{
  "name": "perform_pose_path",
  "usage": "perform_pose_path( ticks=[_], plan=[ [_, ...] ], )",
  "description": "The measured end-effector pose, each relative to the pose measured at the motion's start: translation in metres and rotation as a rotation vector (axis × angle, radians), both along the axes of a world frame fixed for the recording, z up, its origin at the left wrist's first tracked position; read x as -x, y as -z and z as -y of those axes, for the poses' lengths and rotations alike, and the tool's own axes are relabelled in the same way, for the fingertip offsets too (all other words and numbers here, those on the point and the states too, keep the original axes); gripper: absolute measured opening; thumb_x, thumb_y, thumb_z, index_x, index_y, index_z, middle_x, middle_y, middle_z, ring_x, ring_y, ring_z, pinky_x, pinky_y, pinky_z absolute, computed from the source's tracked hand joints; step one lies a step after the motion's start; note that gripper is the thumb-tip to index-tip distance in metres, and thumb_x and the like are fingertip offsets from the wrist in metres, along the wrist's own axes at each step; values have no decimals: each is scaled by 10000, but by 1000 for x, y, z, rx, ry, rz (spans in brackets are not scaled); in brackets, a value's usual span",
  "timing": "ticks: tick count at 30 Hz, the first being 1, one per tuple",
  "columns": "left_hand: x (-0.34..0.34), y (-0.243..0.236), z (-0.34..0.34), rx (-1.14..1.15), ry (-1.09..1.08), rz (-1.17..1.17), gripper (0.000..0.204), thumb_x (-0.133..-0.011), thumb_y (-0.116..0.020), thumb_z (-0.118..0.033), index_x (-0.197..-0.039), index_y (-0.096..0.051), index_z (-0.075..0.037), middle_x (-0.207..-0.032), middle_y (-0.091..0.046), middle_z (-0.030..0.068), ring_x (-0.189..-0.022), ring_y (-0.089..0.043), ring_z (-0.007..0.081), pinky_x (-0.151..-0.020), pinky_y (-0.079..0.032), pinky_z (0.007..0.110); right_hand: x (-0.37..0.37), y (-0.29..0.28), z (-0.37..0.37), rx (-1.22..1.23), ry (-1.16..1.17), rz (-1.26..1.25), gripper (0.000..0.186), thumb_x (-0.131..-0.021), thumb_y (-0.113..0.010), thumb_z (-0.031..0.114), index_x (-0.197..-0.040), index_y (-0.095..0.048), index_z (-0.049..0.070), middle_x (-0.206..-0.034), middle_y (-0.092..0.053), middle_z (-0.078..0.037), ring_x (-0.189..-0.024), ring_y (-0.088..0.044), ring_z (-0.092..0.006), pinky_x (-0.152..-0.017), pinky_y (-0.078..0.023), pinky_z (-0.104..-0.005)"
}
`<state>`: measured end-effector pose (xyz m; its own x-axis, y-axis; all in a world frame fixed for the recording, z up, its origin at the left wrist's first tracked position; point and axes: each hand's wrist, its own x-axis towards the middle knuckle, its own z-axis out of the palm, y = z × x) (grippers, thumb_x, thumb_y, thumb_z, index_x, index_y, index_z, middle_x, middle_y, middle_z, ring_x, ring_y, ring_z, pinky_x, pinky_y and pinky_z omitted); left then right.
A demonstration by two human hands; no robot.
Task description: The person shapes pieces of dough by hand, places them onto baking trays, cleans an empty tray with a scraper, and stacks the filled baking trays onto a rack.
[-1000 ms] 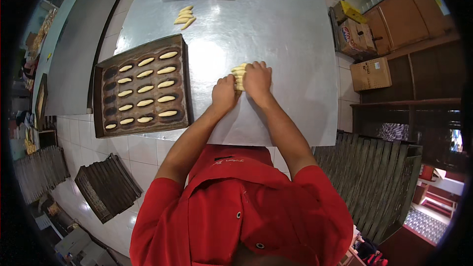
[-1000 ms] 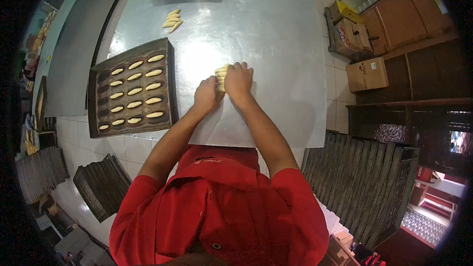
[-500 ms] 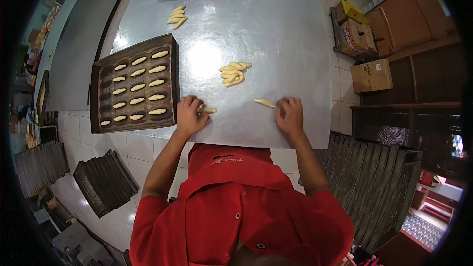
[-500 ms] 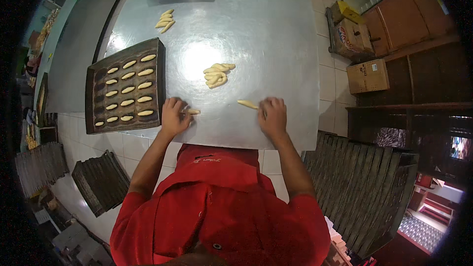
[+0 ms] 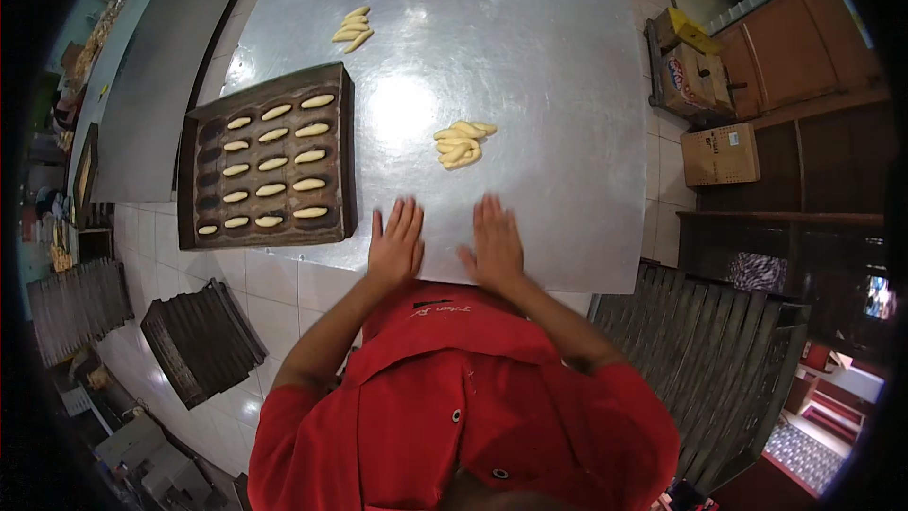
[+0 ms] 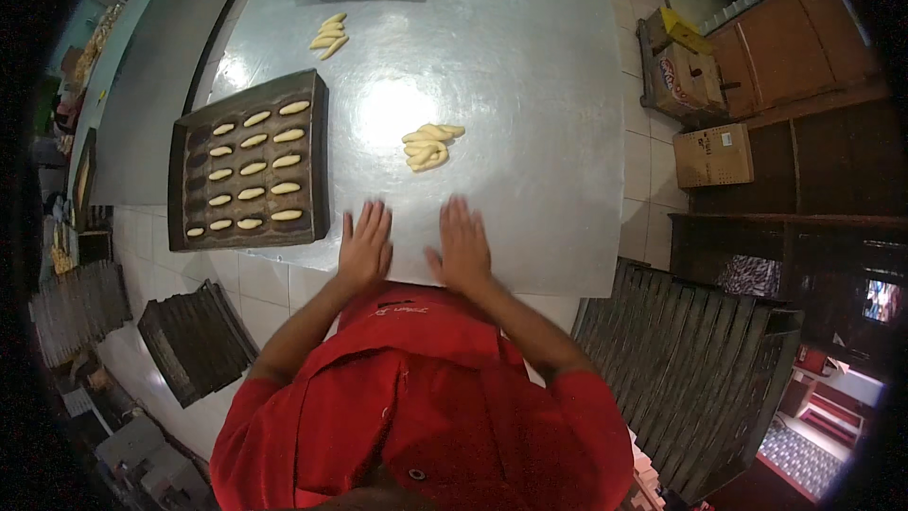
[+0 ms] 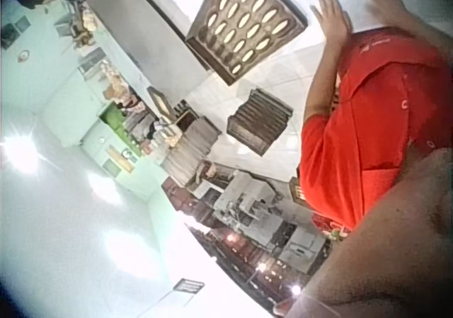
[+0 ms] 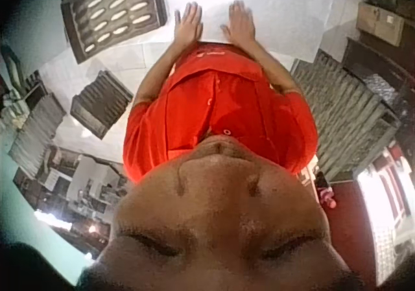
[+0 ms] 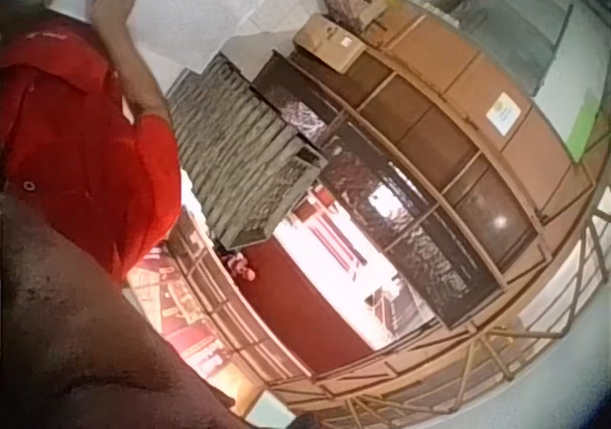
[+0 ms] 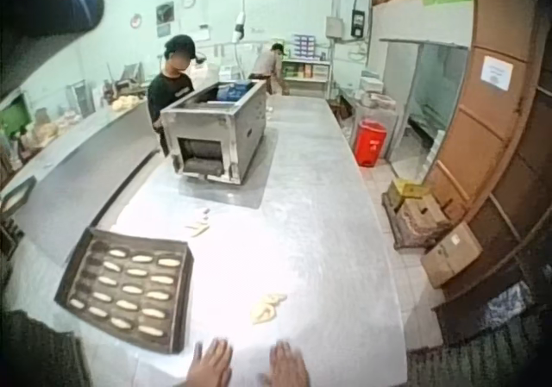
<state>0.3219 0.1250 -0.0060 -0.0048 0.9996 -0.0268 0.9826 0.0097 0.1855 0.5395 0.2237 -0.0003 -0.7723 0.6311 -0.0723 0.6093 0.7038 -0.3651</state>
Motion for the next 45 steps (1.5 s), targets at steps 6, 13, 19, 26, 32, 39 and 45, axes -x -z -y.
perform_pose_path(
  ticks=[6,13,19,26,32,39,45],
  plan=[
    [33,-5,-92,-213,-191,-25,624,-955,-492,-252,-1498,-340,14,-1589,-280,226,-1482,-241,396,-1158,-193,636,41,11,-143,-437,346,-125,755,-914,-582,452,-1413,-433,-96,-1521,-361,-281,-1441,-294,-416,-1165,-265,-520],
    [32,-2,40,-179,194,219,487,-910,-633,-166,-1364,-527,-25,-1424,-535,167,-1331,-504,327,-1104,-393,484,-14,-27,-131,-58,65,-171,222,-774,-699,141,-952,-632,25,-985,-627,-134,-956,-601,-345,-813,-503,-441],
    [94,-58,102,-93,-292,1200,291,-847,-734,-44,-1128,-662,-27,-1034,-713,82,-888,-694,220,-756,-566,362,64,-58,-107,89,192,-377,200,-736,-710,58,-912,-620,27,-948,-616,-135,-920,-592,-347,-814,-490,-430],
    [242,-48,115,-750,-919,1598,363,-1077,-390,-256,-1299,-515,3,-1057,-634,84,-914,-607,161,-822,-492,303,340,-72,-12,322,-679,-407,266,-766,-712,179,-998,-656,63,-933,-650,-123,-888,-625,-335,-760,-502,-437],
    [354,-65,141,-1104,-1220,1260,296,-1072,-437,-237,-1233,-544,-13,-936,-589,40,-826,-549,109,-761,-466,271,503,-135,78,312,-496,-1158,201,-792,-726,208,-907,-638,68,-889,-672,-98,-839,-640,-308,-779,-497,-446],
    [412,-99,123,-1092,-979,1137,330,-1082,-390,-207,-1332,-492,-17,-1195,-614,116,-1084,-599,185,-958,-472,329,560,-44,85,35,-710,-349,249,-787,-747,103,-1006,-633,75,-977,-685,-132,-878,-661,-323,-727,-506,-423],
    [410,-182,91,-919,-346,1185,501,-1003,-488,-185,-1451,-398,19,-1437,-504,194,-1348,-466,282,-1156,-308,397,578,-106,82,148,-471,-1203,272,-770,-740,96,-1010,-611,82,-950,-652,-122,-856,-629,-344,-732,-484,-455]
  ],
)
